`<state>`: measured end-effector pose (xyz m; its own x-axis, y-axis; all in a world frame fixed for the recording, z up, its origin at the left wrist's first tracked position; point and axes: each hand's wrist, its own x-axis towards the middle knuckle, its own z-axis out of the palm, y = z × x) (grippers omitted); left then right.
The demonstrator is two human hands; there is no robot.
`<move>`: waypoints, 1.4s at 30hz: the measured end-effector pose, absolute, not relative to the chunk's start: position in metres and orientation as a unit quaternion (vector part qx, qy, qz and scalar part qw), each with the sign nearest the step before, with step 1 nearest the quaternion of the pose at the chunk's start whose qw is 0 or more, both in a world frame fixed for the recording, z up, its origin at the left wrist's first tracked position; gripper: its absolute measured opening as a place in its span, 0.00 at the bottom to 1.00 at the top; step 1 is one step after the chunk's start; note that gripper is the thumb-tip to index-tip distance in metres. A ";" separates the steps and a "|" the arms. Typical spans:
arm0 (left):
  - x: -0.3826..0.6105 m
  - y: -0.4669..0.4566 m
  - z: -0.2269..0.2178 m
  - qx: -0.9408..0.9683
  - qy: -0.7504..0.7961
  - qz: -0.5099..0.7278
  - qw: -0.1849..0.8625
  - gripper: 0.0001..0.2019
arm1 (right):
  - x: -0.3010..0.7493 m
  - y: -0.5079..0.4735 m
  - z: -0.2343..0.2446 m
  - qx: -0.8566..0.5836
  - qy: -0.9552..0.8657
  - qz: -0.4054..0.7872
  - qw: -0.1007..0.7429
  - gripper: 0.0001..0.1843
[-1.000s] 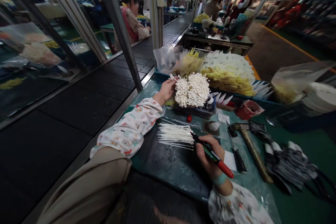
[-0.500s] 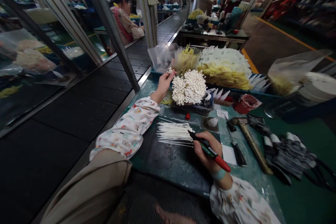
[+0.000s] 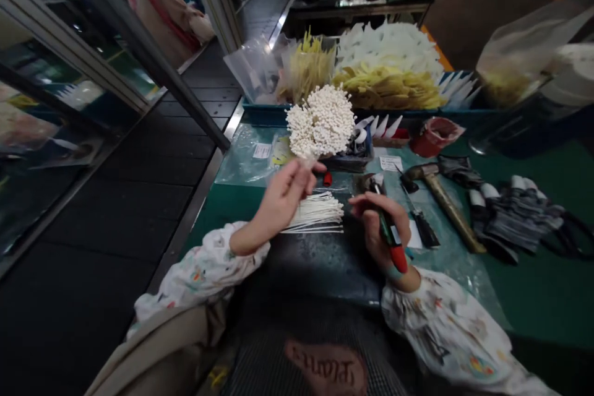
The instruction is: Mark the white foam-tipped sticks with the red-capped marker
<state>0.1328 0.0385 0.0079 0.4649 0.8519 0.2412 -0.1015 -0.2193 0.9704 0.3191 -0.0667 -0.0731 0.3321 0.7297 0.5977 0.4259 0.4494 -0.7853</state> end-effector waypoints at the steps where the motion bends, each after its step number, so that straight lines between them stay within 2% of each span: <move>1: 0.136 0.027 -0.001 0.631 0.291 0.360 0.622 0.15 | 0.317 -0.065 -0.071 -0.514 -0.549 0.135 0.645 0.10; 3: 0.141 0.017 -0.017 0.580 0.294 0.263 0.713 0.16 | 0.314 -0.060 -0.066 -0.515 -0.525 0.158 0.658 0.08; 6: 0.146 0.017 -0.034 0.552 0.309 0.204 0.747 0.17 | 0.311 -0.055 -0.060 -0.537 -0.504 0.203 0.645 0.07; 12: 0.143 0.020 -0.036 0.633 0.337 0.167 0.677 0.18 | 0.312 -0.053 -0.057 -0.568 -0.463 0.250 0.633 0.15; 19: 0.141 0.021 -0.037 0.637 0.350 0.169 0.665 0.20 | 0.312 -0.053 -0.055 -0.571 -0.456 0.283 0.621 0.14; 30: 0.142 0.020 -0.038 0.665 0.341 0.172 0.642 0.20 | 0.312 -0.054 -0.059 -0.565 -0.457 0.328 0.604 0.19; 42: 0.144 0.018 -0.035 0.697 0.332 0.156 0.617 0.19 | 0.310 -0.054 -0.057 -0.580 -0.462 0.313 0.594 0.20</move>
<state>0.1441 0.0182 -0.0345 0.7317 0.6540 -0.1922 0.2702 -0.0194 0.9626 0.3096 -0.0544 -0.0566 0.3779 0.9070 0.1856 0.1637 0.1318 -0.9777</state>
